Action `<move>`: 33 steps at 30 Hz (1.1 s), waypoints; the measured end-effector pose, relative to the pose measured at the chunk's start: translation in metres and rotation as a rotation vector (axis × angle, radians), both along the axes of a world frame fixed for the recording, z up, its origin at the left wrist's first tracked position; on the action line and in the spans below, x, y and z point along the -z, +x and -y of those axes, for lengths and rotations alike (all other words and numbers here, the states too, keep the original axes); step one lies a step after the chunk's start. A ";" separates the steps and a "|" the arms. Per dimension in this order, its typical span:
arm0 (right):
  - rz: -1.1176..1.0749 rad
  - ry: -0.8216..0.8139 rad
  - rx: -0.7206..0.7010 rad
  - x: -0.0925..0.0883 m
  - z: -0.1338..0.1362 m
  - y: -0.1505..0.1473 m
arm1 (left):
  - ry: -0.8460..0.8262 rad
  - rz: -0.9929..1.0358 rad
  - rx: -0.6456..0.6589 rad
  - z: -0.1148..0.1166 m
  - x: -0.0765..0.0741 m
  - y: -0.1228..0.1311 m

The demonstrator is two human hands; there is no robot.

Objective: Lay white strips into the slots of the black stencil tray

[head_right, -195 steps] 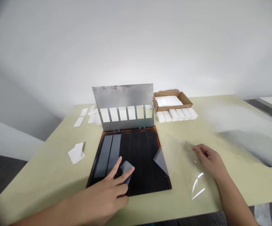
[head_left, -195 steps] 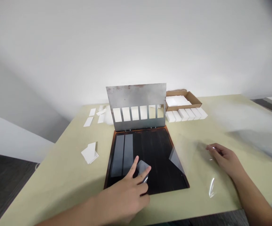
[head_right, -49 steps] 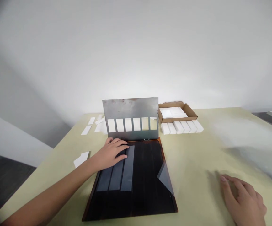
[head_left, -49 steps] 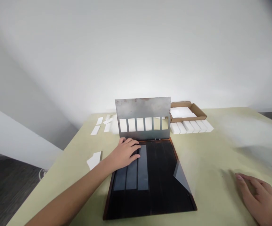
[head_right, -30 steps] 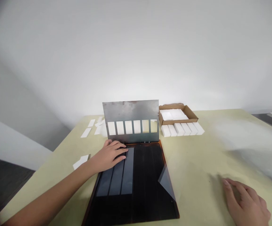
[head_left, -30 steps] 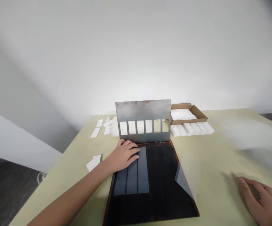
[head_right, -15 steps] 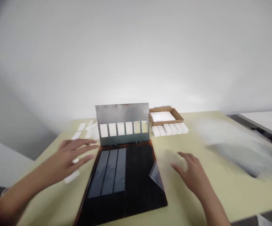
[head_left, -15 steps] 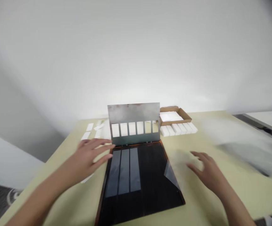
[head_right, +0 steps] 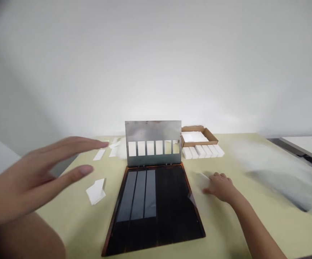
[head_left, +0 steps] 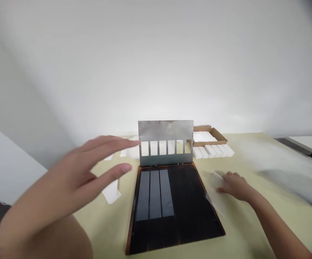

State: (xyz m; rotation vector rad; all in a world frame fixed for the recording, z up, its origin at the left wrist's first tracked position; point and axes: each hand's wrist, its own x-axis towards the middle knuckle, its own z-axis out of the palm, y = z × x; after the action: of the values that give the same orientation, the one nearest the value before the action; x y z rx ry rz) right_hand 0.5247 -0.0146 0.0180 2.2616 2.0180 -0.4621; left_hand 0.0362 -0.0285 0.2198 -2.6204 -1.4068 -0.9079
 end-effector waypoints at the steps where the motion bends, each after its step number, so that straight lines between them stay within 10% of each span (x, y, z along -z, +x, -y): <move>1: -0.033 0.009 -0.023 -0.011 0.006 0.001 | 0.008 -0.028 0.049 -0.001 0.004 0.004; 5: -0.325 0.073 -0.162 -0.082 0.032 -0.023 | 0.027 -0.034 0.217 0.004 0.015 0.038; 11: -0.646 0.247 -0.578 -0.174 0.047 -0.137 | -0.119 0.202 0.308 0.030 0.019 0.102; 22: -0.958 0.370 -0.501 -0.178 0.022 -0.128 | -0.021 0.241 0.014 0.011 0.013 0.064; 26: -0.910 0.352 -0.609 -0.181 0.026 -0.133 | 0.198 0.031 0.168 0.015 0.015 0.081; 33: -0.895 0.347 -0.841 -0.184 0.026 -0.135 | -0.132 0.100 0.344 0.009 0.018 0.094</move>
State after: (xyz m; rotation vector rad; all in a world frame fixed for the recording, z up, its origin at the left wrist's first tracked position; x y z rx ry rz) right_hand 0.3898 -0.0404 0.2020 1.0945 3.3870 -1.2138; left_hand 0.1306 -0.0370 0.2019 -3.0186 -1.0834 -1.0218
